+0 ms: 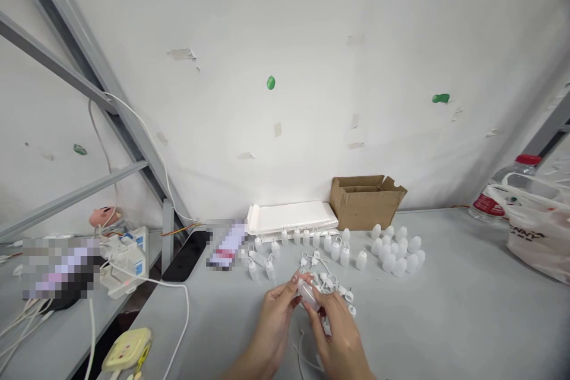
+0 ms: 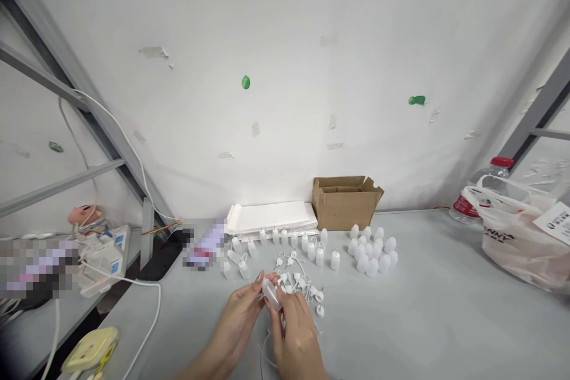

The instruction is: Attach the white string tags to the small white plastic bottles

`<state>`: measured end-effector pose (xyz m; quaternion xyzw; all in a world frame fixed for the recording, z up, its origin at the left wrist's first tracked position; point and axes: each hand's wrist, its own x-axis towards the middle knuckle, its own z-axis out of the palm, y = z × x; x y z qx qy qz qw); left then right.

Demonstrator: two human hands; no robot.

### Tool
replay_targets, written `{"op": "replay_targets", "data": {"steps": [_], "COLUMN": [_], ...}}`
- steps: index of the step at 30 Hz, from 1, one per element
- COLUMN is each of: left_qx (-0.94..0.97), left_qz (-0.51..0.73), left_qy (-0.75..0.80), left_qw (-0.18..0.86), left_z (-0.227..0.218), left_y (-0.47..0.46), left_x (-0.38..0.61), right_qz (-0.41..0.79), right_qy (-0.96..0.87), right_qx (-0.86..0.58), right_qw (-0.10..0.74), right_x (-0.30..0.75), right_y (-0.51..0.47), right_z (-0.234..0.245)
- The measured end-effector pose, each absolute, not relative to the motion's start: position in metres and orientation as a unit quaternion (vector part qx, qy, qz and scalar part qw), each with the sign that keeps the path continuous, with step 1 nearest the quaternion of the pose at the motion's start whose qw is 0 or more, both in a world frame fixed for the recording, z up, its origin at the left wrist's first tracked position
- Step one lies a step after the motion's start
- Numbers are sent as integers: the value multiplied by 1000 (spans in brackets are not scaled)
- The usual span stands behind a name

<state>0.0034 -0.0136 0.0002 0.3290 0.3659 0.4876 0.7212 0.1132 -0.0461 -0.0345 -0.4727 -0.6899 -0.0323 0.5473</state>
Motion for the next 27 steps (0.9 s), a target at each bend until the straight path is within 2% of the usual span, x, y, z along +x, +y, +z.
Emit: {"op": "replay_targets", "data": {"steps": [11, 19, 23, 27], "left_qx": [300, 313, 324, 302], "left_qz": [453, 477, 504, 523], "left_qy": [397, 432, 471, 473], "left_qw": [740, 698, 647, 641], "left_z": [5, 5, 5, 1], "left_y": [-14, -10, -11, -16], "left_x": [4, 1, 1, 5], "right_qz": [-37, -2, -31, -55], "right_qy": [-693, -707, -725, -724], "right_qx": [-482, -479, -461, -453], "right_qw": [535, 521, 511, 517], "right_x": [115, 114, 112, 111], "right_y": [-43, -44, -47, -46], "right_z": [-42, -42, -45, -44]}}
